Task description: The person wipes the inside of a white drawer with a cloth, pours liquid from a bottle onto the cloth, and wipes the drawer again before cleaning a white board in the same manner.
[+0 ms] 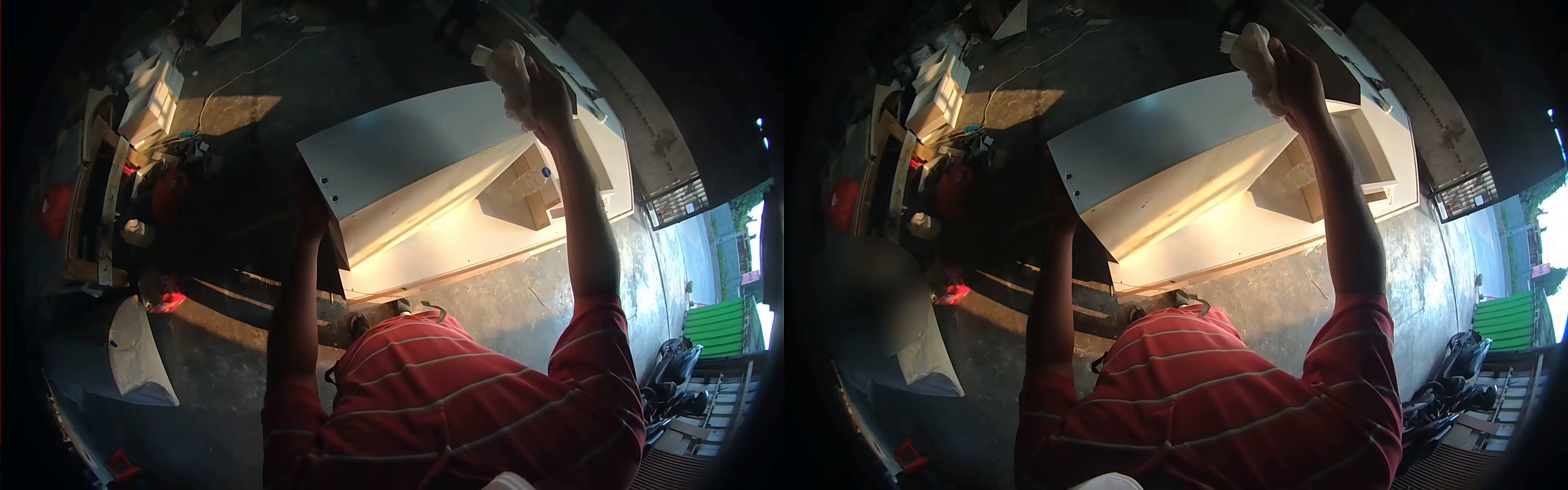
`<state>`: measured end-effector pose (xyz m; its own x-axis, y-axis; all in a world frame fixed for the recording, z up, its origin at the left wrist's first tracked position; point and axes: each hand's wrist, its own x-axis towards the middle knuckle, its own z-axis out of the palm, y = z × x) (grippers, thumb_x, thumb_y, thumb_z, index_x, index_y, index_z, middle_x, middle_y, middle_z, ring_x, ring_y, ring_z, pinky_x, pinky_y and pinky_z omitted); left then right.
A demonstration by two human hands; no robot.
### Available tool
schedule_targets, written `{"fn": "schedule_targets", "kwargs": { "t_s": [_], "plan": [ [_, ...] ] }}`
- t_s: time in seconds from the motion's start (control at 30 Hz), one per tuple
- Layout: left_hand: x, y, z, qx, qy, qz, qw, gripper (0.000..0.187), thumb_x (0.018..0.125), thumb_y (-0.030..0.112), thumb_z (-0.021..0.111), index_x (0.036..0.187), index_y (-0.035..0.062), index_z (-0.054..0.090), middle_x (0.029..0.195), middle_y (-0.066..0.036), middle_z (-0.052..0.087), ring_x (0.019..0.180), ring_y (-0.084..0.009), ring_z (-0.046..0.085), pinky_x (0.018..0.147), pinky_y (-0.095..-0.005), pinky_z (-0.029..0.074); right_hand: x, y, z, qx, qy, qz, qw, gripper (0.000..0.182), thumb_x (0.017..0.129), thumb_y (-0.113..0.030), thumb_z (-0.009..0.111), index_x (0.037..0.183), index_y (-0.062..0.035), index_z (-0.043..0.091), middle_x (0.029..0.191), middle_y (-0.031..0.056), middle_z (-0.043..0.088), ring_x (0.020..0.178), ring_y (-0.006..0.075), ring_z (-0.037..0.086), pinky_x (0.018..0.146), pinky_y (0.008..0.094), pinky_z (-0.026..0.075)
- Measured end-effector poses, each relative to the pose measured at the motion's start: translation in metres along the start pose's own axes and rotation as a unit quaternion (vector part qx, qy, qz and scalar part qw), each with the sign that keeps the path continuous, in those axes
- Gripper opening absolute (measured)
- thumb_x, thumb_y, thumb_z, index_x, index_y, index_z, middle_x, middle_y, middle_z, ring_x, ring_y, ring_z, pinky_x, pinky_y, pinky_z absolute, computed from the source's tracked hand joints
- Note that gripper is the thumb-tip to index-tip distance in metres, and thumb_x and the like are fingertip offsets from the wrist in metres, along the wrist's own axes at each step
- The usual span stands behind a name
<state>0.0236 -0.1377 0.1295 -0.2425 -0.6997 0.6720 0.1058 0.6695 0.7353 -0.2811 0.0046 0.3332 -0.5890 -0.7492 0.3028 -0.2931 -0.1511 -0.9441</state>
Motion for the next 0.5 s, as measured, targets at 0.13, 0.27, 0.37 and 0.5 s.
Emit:
{"fn": "schedule_targets", "kwargs": {
  "t_s": [0.13,0.27,0.37,0.5],
  "plan": [
    [-0.001,0.003,-0.004,-0.001,0.007,0.006,1.000,0.028,0.092,0.026,0.049,0.109,0.0033,0.053,0.096,-0.011,0.054,0.091,-0.0237,0.056,0.080,-0.0371,0.045,-0.002,-0.024,0.006,-0.098,0.041,0.006,0.994,0.031,0.097,-0.033,0.049,0.104,-0.0069,0.064,0.078,0.0049,0.062,0.069,0.0104,0.060,0.059,0.0286,0.050],
    [-0.015,-0.052,-0.009,0.004,-0.017,-0.030,0.999,0.034,0.093,0.028,0.049,0.116,0.0036,0.052,0.102,-0.011,0.055,0.099,-0.0246,0.055,0.087,-0.0380,0.044,0.006,0.042,-0.006,-0.497,-0.197,-0.371,0.759,0.028,0.088,-0.026,0.061,0.114,-0.0151,0.060,0.101,0.0092,0.064,0.094,0.0269,0.063,0.079,0.0409,0.051],
    [-0.016,-0.037,-0.007,-0.072,0.008,-0.155,0.985,0.039,0.094,0.031,0.047,0.121,0.0034,0.050,0.111,-0.012,0.055,0.106,-0.0254,0.054,0.094,-0.0389,0.041,-0.002,0.062,0.001,-0.579,-0.149,-0.491,0.634,0.055,0.082,-0.016,0.066,0.133,-0.0166,0.046,0.120,0.0152,0.058,0.109,0.0402,0.057,0.088,0.0459,0.050],
    [-0.017,-0.031,-0.010,-0.187,0.035,-0.230,0.954,0.041,0.096,0.032,0.044,0.124,0.0032,0.048,0.115,-0.011,0.055,0.109,-0.0255,0.053,0.097,-0.0390,0.040,-0.051,0.042,0.050,-0.336,-0.219,-0.427,0.810,0.069,0.084,-0.016,0.064,0.144,-0.0123,0.031,0.121,0.0212,0.056,0.109,0.0394,0.056,0.091,0.0454,0.047]
  ]
}}
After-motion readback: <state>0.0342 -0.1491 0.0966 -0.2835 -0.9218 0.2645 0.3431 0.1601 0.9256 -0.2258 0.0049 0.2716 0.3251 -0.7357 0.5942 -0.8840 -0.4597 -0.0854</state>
